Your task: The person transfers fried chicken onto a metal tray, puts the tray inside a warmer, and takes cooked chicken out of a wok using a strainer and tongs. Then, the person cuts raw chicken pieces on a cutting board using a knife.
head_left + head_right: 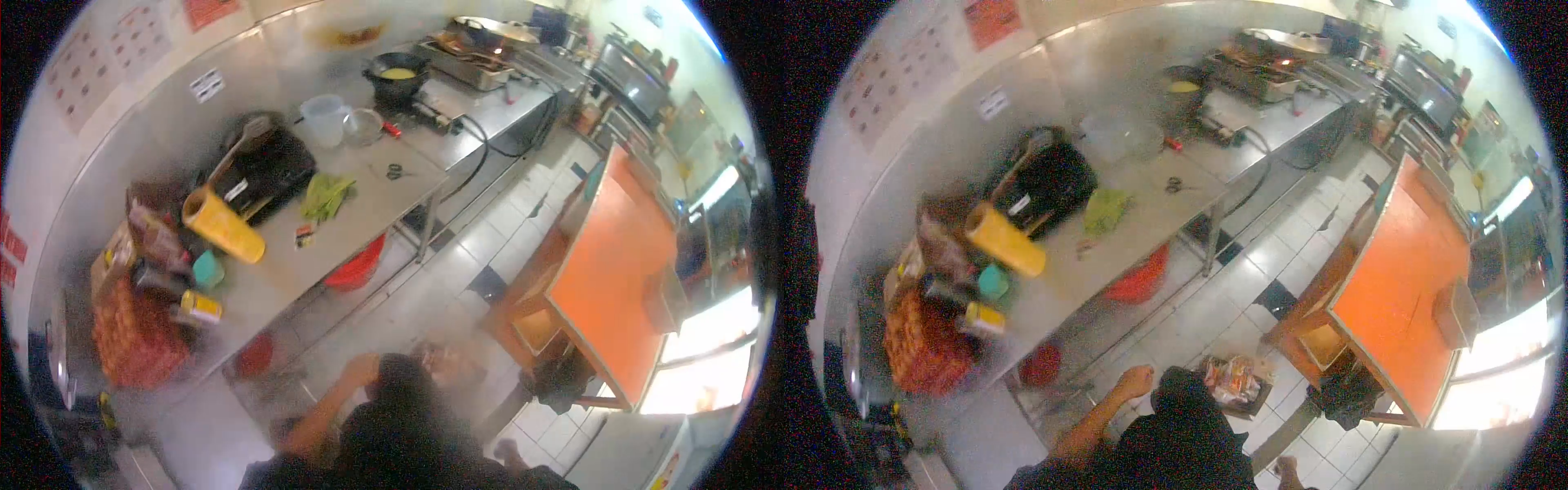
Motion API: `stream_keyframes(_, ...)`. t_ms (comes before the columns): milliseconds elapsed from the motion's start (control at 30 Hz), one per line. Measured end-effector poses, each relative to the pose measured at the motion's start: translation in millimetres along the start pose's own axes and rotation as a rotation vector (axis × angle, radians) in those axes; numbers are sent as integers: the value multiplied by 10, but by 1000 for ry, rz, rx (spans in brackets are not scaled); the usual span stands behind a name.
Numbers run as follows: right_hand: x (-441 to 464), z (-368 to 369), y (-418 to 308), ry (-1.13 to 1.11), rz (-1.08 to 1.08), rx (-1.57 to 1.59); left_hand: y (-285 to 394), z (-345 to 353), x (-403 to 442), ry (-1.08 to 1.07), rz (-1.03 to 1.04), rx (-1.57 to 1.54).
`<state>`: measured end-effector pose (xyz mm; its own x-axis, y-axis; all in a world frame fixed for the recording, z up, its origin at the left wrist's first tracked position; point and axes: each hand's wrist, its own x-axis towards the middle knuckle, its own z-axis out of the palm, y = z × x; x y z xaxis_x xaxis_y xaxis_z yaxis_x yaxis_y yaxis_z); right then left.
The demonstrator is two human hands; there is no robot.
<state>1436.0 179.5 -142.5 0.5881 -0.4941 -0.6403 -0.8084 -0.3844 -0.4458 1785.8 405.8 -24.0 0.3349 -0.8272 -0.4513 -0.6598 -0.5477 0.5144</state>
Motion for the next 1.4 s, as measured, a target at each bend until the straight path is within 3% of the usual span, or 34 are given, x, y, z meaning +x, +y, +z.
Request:
stream_keyframes(133, 38, -85, 22, -7, 176, 73, -166, -4, 927, 94, 28, -69)
stream_keyframes(300, 867, -519, -114, 6, 207, 115, 448, -388, 1988, -95, 134, 22)
stream_keyframes(367, 1346, -853, -159, 22, 176, 109, 400, -130, 2602, -100, 284, -61)
stream_keyframes(433, 1948, -1302, -209, 80, 116, 91, 1012, -751, 2724, -264, 178, 27)
stream_keyframes(667, 4050, -3190, -543, 516, -231, 41, 1643, -1308, 4537, -409, 371, 139)
stream_keyframes(700, 3784, -3846, -1053, 542, -238, 242, 1802, -1420, 4799, -424, 342, 120)
stream_keyframes(767, 3835, -4743, -1453, 521, -308, 274, 2266, -1693, 5286, -385, 384, 137)
stream_keyframes(900, 4544, -5993, -1044, 526, -401, 278, 2856, -1865, 6475, -286, 455, -18)
stream_keyframes(1000, 5179, -6439, -208, 393, -108, 40, 3583, -2412, 7186, -276, 549, -126)
stream_keyframes(1033, 5637, -6494, 299, 393, 25, -103, 3803, -2523, 7569, -332, 549, -17)
stream_keyframes(1100, 6018, -6311, 1287, 481, 96, -39, 4314, -2849, 8210, -370, 501, -90)
stream_keyframes(1133, 5975, -6445, 1559, 281, 73, -149, 4526, -2987, 8402, -431, 423, -142)
stream_keyframes(1167, 6006, -6633, 1689, 88, 39, -245, 4565, -2860, 8884, -338, 577, -60)
stream_keyframes(1200, 5914, -6863, 1712, 77, 39, -234, 4755, -2935, 9168, -351, 568, -58)
stream_keyframes(1267, 5467, -7181, 1667, 286, 378, 189, 5210, -3034, 9666, -328, 636, -92)
stream_keyframes(1400, 5670, -7954, 1921, 424, 412, 474, 6271, -3349, 10802, -402, 718, -96)
